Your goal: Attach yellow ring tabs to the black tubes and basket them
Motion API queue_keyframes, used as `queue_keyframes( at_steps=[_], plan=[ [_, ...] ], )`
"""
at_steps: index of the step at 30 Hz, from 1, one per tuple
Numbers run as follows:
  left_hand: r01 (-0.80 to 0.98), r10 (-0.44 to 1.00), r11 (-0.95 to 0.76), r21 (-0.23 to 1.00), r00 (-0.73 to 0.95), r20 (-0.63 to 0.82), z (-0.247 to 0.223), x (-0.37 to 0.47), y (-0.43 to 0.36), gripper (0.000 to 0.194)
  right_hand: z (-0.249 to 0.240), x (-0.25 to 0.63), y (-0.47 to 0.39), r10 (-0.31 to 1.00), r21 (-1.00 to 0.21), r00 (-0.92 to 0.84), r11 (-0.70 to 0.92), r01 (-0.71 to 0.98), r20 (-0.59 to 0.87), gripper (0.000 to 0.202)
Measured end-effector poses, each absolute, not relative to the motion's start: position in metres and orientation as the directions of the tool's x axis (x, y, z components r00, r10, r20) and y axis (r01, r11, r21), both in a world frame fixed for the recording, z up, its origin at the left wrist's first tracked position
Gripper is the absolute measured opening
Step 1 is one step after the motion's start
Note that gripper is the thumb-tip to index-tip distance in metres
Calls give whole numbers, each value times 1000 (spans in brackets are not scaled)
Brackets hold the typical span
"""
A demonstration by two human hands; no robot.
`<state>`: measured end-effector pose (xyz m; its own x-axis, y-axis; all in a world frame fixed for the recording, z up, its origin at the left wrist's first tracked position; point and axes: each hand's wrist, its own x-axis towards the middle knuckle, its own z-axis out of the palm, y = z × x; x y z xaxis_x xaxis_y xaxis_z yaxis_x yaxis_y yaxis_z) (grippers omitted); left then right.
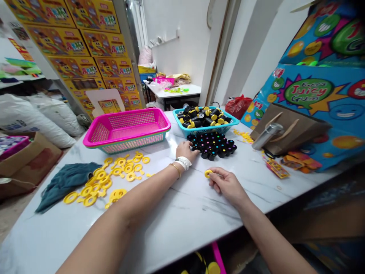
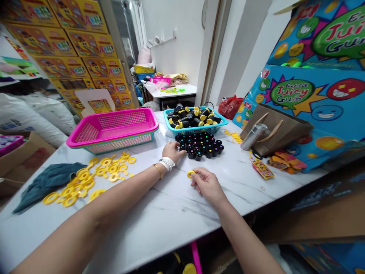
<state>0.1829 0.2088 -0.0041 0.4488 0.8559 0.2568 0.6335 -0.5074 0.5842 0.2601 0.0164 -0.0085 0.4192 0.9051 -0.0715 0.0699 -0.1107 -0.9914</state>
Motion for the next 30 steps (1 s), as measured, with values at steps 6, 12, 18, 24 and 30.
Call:
queue_keyframes(
  at_steps=[6,12,18,24,30],
  plan=[
    [533,800,-547,646,558,218,-3,138,164,21,-3,261,15,894,-995,441,-41,-95,-79,40],
    [458,698,-641,616,682,218,2,99,118,27,2,248,28,935,-989,335,-83,-122,-120,35],
    [399,667,-661,635,700,255,4,99,116,22,6,247,37,938,-992,327,-87,-95,-114,36],
    [380,625,-495,781,780,16,17,97,125,32,16,248,36,927,-954,225,-291,-74,-300,35],
    [387,598,17,922,735,-319,16,111,133,29,19,246,31,931,-953,207,-288,-92,-301,38]
  ],
)
